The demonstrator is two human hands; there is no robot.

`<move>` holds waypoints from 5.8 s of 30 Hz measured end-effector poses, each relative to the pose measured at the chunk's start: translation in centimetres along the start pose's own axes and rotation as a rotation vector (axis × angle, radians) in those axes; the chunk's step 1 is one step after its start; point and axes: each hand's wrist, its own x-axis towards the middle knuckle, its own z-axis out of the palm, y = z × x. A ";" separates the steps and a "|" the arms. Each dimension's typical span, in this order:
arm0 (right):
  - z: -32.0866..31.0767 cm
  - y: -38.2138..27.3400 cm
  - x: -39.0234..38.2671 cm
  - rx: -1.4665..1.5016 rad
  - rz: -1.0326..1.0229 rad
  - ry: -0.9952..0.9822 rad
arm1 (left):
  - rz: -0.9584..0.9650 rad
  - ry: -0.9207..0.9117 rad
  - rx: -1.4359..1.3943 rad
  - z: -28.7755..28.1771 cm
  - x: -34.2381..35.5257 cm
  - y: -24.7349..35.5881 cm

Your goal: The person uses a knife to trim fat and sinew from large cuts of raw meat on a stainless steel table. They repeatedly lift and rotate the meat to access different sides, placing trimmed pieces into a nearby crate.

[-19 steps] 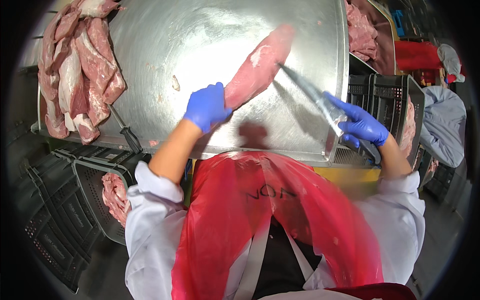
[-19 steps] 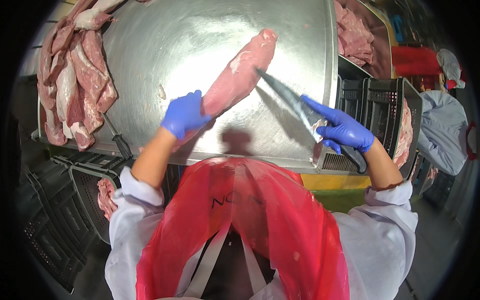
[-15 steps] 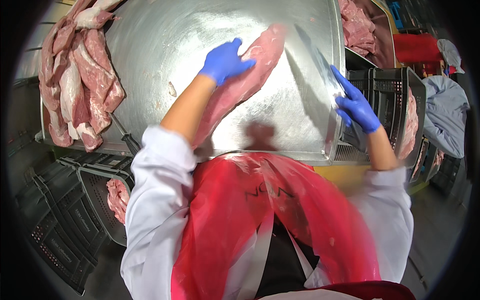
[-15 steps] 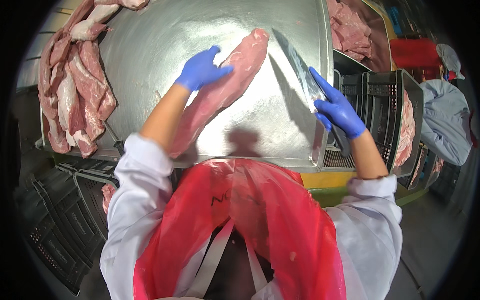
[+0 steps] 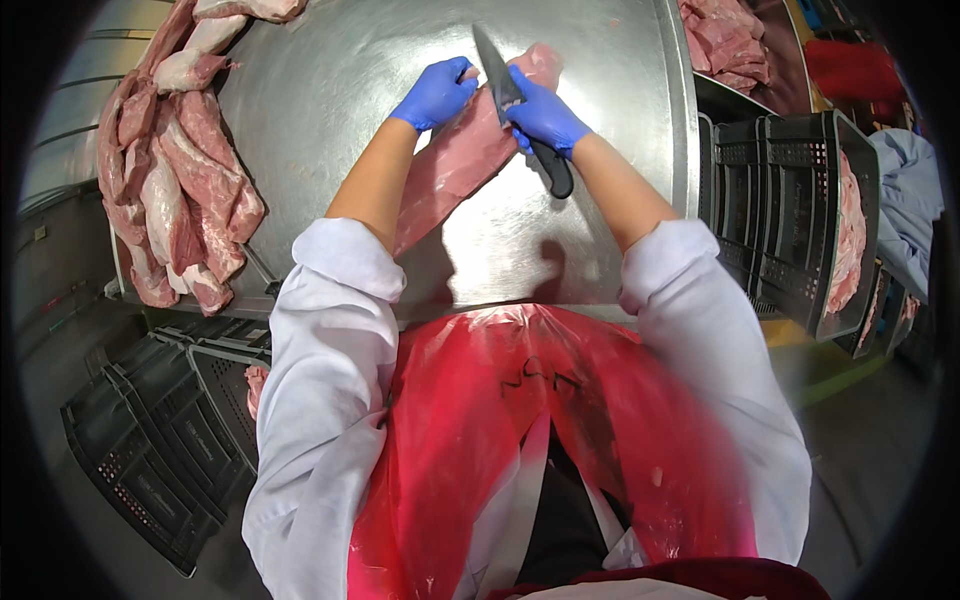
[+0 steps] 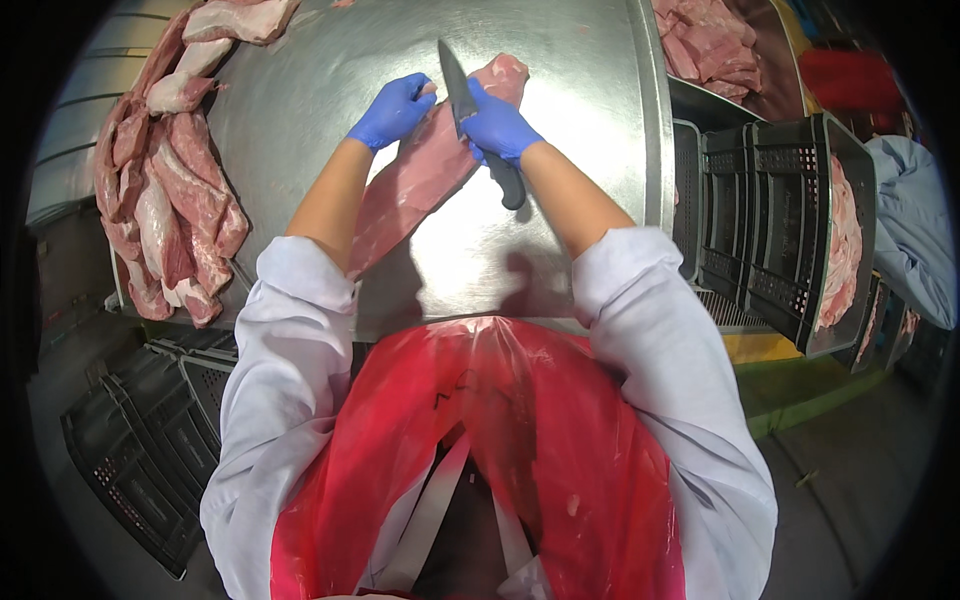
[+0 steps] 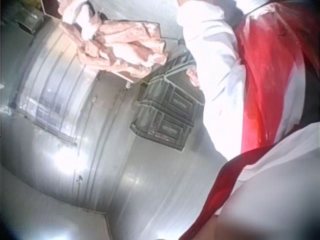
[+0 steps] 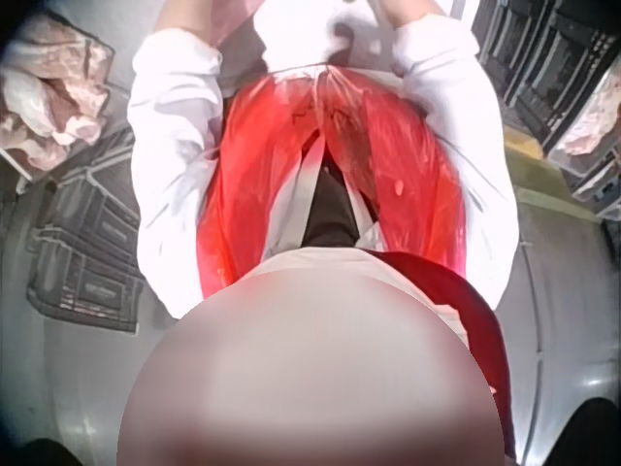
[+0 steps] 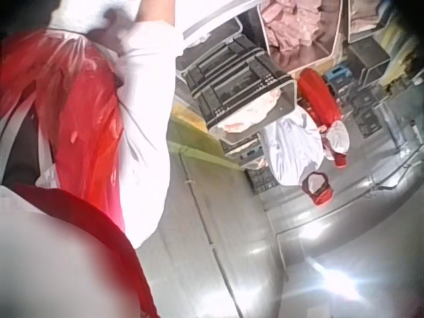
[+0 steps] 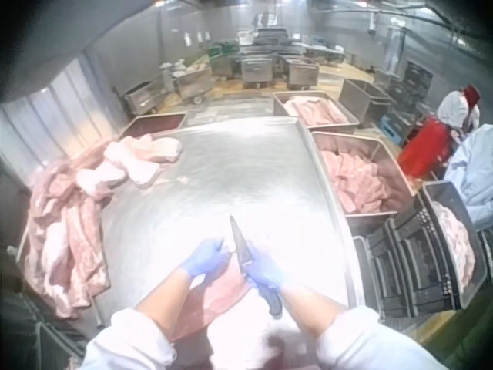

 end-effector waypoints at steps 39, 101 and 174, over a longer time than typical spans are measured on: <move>4.8 4.0 1.9 -0.705 -0.509 0.186 | -0.608 0.784 0.362 -12.2 -50.1 -2.8; -7.4 21.4 -20.4 0.029 -0.082 0.247 | -0.218 -0.016 -1.123 5.8 -5.9 5.8; -1.4 16.8 -12.7 0.295 0.010 0.399 | -0.849 0.037 0.578 -9.8 -19.2 -10.2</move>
